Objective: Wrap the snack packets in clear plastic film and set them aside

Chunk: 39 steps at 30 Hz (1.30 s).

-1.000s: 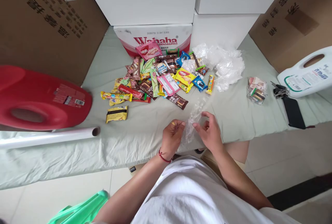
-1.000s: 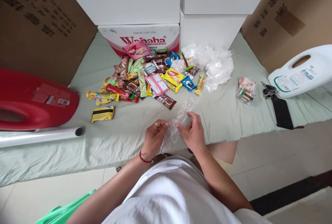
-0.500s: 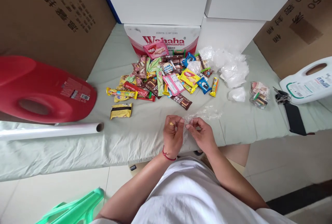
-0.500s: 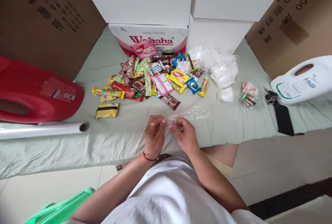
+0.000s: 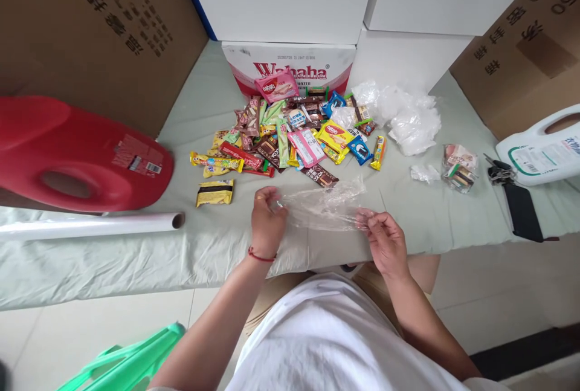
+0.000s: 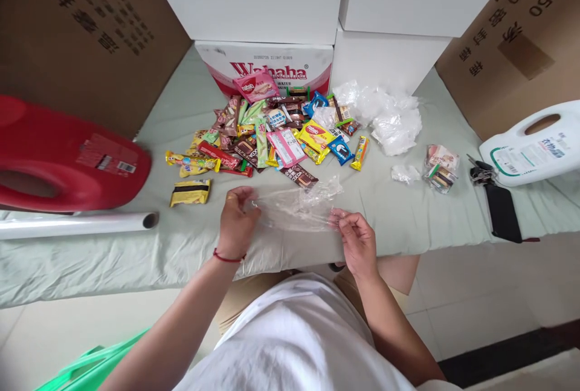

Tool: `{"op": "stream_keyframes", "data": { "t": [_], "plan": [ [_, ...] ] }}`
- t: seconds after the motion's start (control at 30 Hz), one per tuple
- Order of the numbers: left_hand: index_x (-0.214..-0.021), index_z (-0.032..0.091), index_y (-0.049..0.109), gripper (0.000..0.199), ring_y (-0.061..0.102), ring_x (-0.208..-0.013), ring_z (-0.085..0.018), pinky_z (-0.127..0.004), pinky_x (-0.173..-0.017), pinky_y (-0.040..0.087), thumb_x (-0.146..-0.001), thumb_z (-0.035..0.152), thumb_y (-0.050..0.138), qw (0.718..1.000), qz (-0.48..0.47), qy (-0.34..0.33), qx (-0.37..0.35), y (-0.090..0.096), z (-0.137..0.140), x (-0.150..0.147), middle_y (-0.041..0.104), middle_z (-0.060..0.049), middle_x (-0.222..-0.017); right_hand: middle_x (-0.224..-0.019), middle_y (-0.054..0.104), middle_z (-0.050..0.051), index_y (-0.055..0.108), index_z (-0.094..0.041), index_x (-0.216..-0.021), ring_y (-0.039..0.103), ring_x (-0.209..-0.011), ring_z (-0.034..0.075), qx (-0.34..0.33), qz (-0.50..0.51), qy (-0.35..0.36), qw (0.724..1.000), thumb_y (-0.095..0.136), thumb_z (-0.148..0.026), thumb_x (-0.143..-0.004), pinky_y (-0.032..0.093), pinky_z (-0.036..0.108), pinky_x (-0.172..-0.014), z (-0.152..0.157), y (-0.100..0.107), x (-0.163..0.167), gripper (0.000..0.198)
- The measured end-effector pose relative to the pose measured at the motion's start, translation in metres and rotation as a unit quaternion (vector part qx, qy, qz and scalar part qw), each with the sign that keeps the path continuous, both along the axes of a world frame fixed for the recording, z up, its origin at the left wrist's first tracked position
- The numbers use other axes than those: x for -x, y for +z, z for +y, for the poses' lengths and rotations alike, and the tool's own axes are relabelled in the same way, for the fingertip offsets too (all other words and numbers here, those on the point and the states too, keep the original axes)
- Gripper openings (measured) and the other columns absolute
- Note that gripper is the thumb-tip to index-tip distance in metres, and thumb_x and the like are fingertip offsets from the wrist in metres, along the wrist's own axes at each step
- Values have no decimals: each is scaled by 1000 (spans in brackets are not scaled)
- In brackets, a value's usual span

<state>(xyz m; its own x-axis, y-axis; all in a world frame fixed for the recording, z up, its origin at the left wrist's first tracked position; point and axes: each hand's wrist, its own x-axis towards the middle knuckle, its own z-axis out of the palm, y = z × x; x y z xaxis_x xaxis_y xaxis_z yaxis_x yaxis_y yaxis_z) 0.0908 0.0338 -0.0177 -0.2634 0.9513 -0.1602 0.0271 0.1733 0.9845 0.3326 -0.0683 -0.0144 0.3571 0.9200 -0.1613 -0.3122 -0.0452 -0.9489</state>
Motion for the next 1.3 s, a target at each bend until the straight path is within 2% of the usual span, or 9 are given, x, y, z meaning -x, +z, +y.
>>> {"op": "stream_keyframes", "data": {
  "t": [0.13,0.23,0.4,0.57,0.67,0.83,0.97,1.13,1.3],
  "plan": [
    [-124,20,63,62,39,-149,-34,-55,-126,26,-63,10,57,924,300,-149,-184,33,-7,-12,55,-15,-148,-124,75,10,60,-23,-77,73,-112,27,-14,-47,38,998,76,-46,-88,56,52,-103,-2,0,-5,30],
    [-126,19,63,49,42,-148,-36,-57,-125,23,-77,22,59,862,390,-232,-227,55,4,-32,62,-16,-141,-128,73,11,55,-23,-74,72,-117,29,-13,-83,69,994,73,-51,-89,55,56,-105,-3,2,-7,36],
    [-92,22,68,26,70,-92,-33,-42,-91,49,-81,45,73,823,394,-401,-87,54,41,-65,71,-9,-83,-134,71,11,54,-23,-76,70,-122,27,-35,-109,117,987,69,-47,-93,52,55,-110,-8,2,-15,32],
    [-71,23,59,31,53,-59,-18,-28,-59,36,-64,39,85,829,267,-492,4,31,54,-82,55,3,-62,-134,70,12,56,-23,-78,70,-120,26,-54,-164,89,981,65,-35,-95,52,51,-109,-21,-7,-30,22],
    [-62,23,50,41,39,-53,-12,-26,-53,28,-75,53,74,885,123,-447,41,23,48,-83,44,5,-55,-130,71,11,57,-22,-77,72,-112,24,-37,-211,30,976,64,-35,-94,54,47,-105,-36,-14,-40,22],
    [-72,22,53,39,35,-49,-9,-24,-49,28,-77,55,73,968,-37,-240,63,17,27,-79,43,7,-57,-112,74,10,59,-22,-78,72,-91,21,62,-255,-9,965,65,-47,-94,60,38,-84,-66,-13,-65,30],
    [-78,22,56,33,34,-49,-9,-25,-49,28,-85,52,66,981,-9,-188,38,15,2,-80,42,8,-57,-116,73,11,67,-24,-112,70,-103,24,109,-314,12,943,67,-57,-92,59,39,-88,-67,9,-92,38],
    [-82,23,62,37,36,-51,-11,-26,-52,31,-93,58,57,974,11,-226,24,16,-24,-83,41,7,-56,-136,66,13,61,-26,-133,62,-125,28,36,-381,33,923,74,-59,-85,48,47,-110,-8,27,-82,60],
    [-103,22,72,48,33,-50,-11,-25,-49,27,-94,65,55,983,-35,-177,31,17,-31,-69,36,7,-55,-78,69,0,70,-22,-103,66,-74,18,73,-227,126,963,75,-56,-80,56,32,-70,48,11,-36,41]
  ]
}}
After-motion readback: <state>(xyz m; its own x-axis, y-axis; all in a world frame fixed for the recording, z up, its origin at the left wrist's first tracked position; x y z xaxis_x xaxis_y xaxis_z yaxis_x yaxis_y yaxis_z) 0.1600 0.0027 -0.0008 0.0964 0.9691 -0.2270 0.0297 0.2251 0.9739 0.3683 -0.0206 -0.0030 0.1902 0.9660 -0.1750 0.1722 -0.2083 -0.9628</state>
